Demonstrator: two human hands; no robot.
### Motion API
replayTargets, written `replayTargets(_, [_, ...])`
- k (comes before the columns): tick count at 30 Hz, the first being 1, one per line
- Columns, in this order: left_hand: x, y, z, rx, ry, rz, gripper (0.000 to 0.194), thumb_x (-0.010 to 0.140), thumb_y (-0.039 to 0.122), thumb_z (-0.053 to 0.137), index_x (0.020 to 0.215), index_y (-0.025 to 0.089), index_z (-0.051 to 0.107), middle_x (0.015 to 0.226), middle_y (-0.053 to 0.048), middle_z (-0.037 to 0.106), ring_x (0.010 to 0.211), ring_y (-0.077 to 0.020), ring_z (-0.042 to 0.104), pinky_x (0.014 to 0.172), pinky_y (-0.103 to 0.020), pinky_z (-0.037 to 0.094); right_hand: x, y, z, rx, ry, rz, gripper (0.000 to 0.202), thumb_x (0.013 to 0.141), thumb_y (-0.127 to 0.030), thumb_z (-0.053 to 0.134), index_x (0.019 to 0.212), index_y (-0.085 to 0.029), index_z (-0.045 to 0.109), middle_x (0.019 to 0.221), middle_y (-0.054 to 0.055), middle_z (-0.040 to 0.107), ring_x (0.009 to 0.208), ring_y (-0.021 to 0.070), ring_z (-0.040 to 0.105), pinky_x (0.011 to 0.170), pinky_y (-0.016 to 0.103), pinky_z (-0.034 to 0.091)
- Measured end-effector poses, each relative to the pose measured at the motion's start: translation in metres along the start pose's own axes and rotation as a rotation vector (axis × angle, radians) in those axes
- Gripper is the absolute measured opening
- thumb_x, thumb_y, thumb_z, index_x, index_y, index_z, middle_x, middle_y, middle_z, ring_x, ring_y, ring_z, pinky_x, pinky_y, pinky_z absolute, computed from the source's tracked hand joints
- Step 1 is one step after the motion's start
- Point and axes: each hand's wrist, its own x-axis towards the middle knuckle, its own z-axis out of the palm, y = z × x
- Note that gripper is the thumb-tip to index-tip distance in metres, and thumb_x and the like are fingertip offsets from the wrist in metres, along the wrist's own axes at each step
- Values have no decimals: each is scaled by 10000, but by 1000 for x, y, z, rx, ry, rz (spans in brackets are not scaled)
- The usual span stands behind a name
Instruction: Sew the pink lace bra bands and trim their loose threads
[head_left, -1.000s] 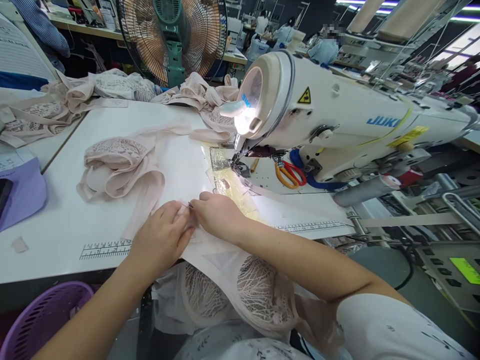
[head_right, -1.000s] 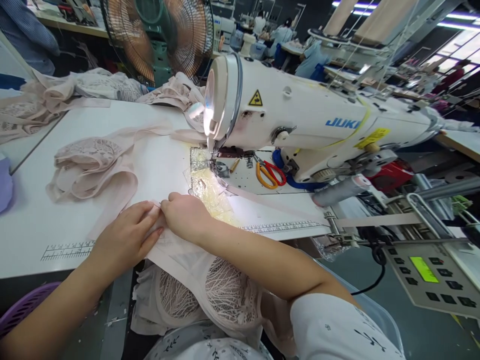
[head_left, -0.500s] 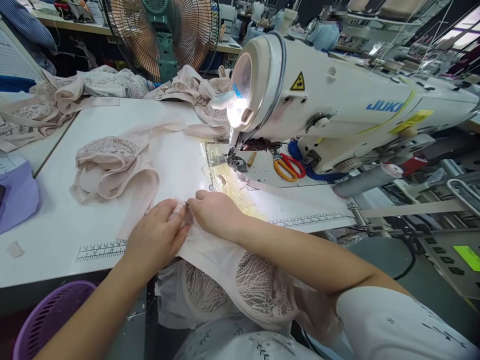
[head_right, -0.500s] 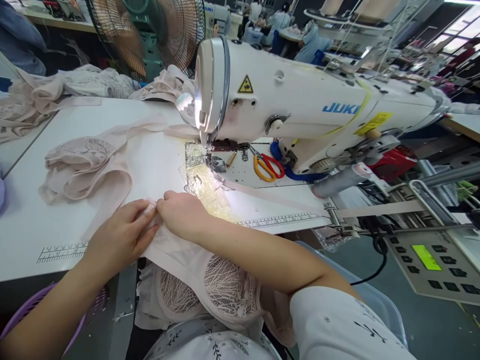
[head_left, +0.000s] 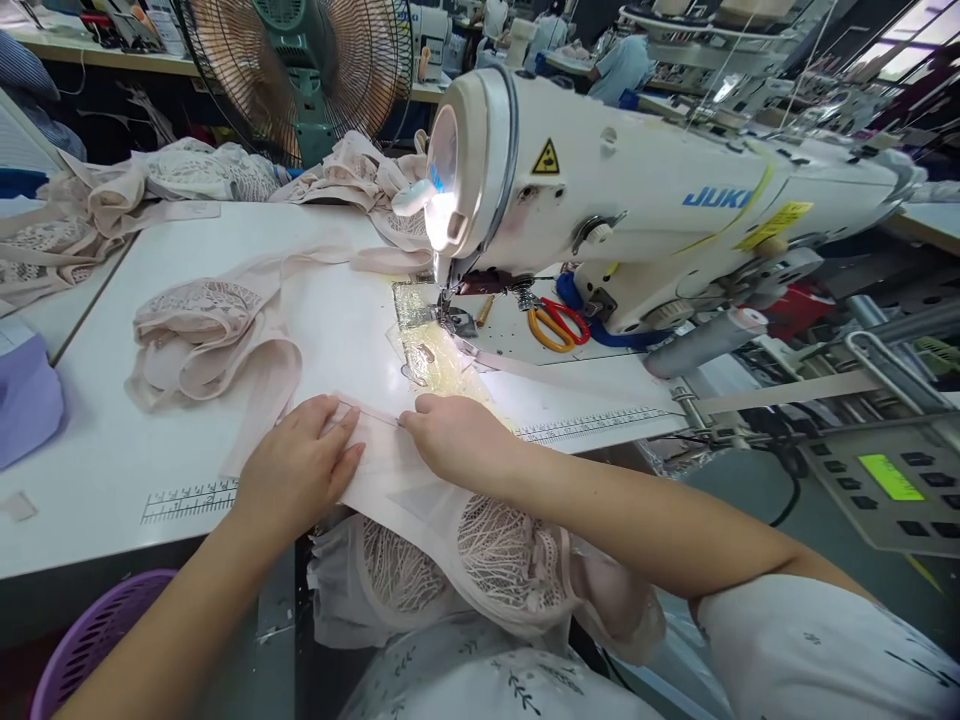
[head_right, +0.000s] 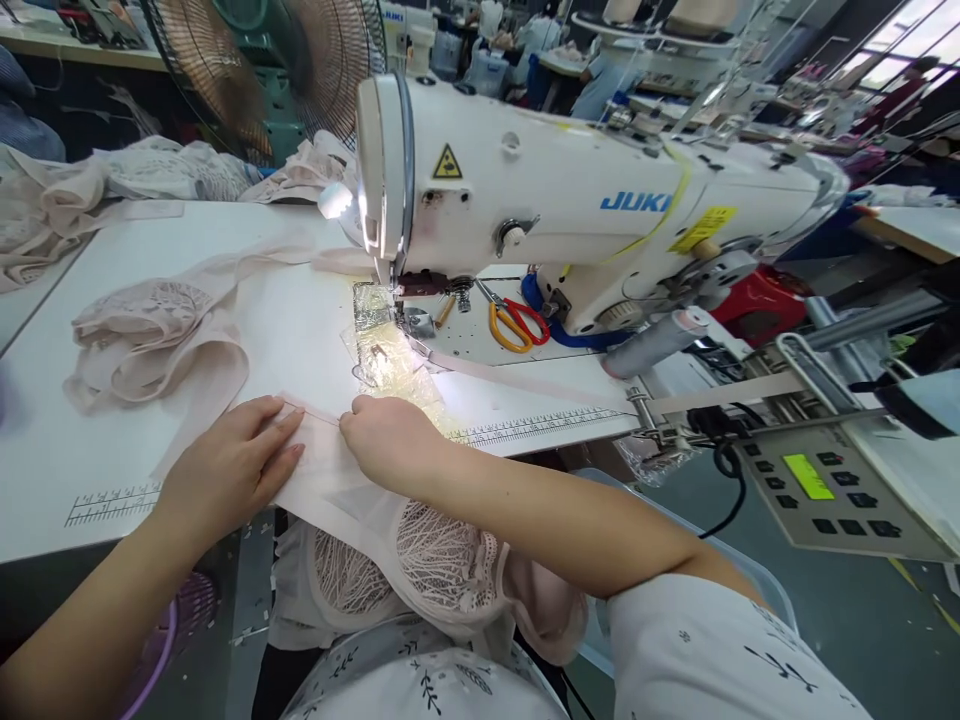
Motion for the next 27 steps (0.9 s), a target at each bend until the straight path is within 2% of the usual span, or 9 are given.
replayTargets(6, [1, -4, -5, 10, -83, -50, 409, 895, 346, 391, 1153, 110, 603, 1200, -203, 544, 1065, -342, 549, 826, -491, 515, -29, 1, -1, 338, 135, 166, 184, 914, -220, 353, 785, -166, 473, 742, 25, 534, 615, 125, 431, 556, 247, 305])
replayTargets(9, [2, 0, -8, 51, -27, -28, 349, 884, 301, 415, 1069, 95, 627, 1244, -225, 512, 1133, -358, 514, 929, -537, 456, -39, 3, 5, 497, 163, 163, 200, 915, -237, 345, 720, -198, 369, 717, 7, 500, 618, 122, 430, 574, 242, 331])
replayTargets(12, [3, 18, -8, 29, 5, 4, 323, 898, 241, 390, 1093, 82, 593, 1233, -213, 526, 1162, -319, 507, 981, -489, 438, -38, 8, 10, 588, 177, 164, 219, 910, -221, 343, 693, -209, 320, 722, 5, 513, 641, 123, 450, 585, 238, 343])
replayTargets(14, [3, 33, -5, -1, -17, -12, 352, 905, 269, 400, 1166, 85, 547, 1225, -211, 528, 1157, -313, 510, 938, -458, 476, -34, 10, 10, 567, 179, 154, 207, 900, -214, 367, 694, -203, 346, 735, 8, 521, 647, 121, 452, 584, 233, 341])
replayTargets(17, [1, 47, 0, 6, -57, -38, 411, 886, 357, 465, 1219, 123, 524, 1253, -218, 491, 1161, -346, 495, 914, -491, 477, -22, 10, 7, 398, 191, 130, 160, 890, -200, 394, 744, -172, 453, 766, 25, 530, 660, 126, 450, 589, 238, 327])
replayTargets(21, [0, 47, -2, 6, -102, 20, 501, 834, 419, 553, 1250, 142, 525, 1264, -253, 458, 1170, -401, 473, 918, -532, 451, -3, 4, 7, 155, 192, 109, 197, 895, -203, 379, 884, -153, 569, 819, 49, 569, 642, 141, 457, 532, 253, 261])
replayTargets(23, [1, 44, -6, 2, -131, 46, 529, 804, 428, 597, 1244, 141, 534, 1266, -268, 457, 1174, -420, 465, 913, -543, 447, 5, 1, 10, 92, 213, 100, 211, 881, -214, 394, 885, -167, 600, 825, 48, 577, 622, 141, 460, 500, 259, 218])
replayTargets(27, [2, 42, -10, 8, -175, 71, 542, 753, 429, 662, 1220, 177, 552, 1291, -237, 472, 1201, -420, 446, 928, -553, 435, 13, -3, 16, 58, 229, 78, 187, 846, -220, 442, 863, -187, 625, 801, 39, 577, 604, 130, 463, 478, 261, 185])
